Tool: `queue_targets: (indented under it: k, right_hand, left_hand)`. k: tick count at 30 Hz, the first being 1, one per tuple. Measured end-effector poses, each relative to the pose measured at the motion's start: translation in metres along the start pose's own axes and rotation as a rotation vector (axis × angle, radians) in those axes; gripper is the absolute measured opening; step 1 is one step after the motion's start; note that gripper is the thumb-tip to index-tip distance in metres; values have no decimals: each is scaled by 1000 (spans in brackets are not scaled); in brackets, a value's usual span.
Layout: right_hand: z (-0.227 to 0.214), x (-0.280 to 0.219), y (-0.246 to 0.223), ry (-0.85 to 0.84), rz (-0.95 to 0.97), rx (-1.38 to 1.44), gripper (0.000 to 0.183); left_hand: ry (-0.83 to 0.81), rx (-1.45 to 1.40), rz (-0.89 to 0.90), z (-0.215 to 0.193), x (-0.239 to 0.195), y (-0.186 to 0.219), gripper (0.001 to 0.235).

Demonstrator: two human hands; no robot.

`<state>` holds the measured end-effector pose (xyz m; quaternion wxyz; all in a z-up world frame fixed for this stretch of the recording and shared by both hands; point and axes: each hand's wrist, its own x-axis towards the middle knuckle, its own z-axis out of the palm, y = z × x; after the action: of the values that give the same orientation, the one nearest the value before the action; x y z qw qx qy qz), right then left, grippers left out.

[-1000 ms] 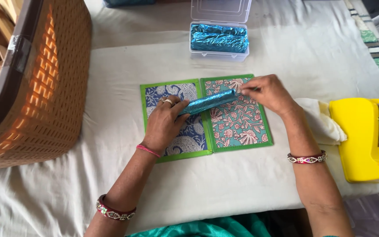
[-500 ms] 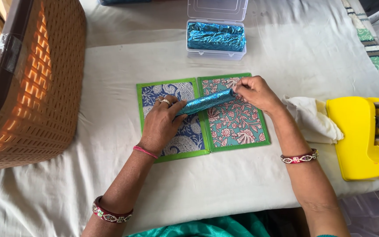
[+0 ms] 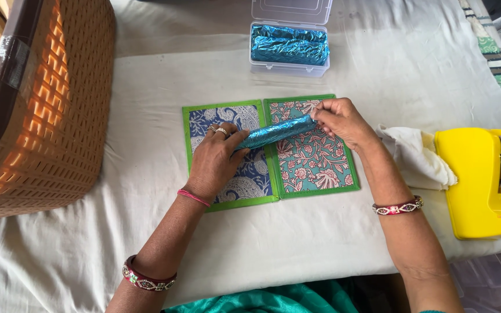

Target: The person wipes wooden handle blanks with a white cloth, then wraps each handle in colored metallic foil, pressing and folding the foil around the wood, and places the finished foil-wrapped handles into an open plastic storage box.

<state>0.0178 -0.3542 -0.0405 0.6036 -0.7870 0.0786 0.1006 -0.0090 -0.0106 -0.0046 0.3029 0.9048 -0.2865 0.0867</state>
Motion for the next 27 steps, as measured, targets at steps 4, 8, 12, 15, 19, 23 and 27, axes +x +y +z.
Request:
queue_targets:
  k: [4, 8, 12, 15, 19, 23, 27]
  right_hand:
    - [-1, 6, 11, 52, -5, -6, 11]
    - [15, -18, -26, 266, -511, -289, 14]
    - [39, -49, -78, 14, -781, -489, 36]
    - [48, -43, -70, -102, -794, -636, 41]
    - [47, -36, -63, -144, -675, -614, 40]
    - [49, -40, -64, -144, -616, -575, 39]
    - [50, -40, -65, -130, -617, -614, 40]
  left_hand:
    - [-16, 5, -20, 3, 1, -2, 39]
    - [-6, -21, -14, 0, 0, -1, 38]
    - [19, -48, -8, -3, 0, 0, 38]
    - [4, -93, 3, -12, 1, -4, 42]
    - [-131, -168, -38, -29, 5, -25, 50]
    - [-197, -166, -155, -38, 1, -45, 46]
    - [-91, -139, 22, -50, 3, -42, 60]
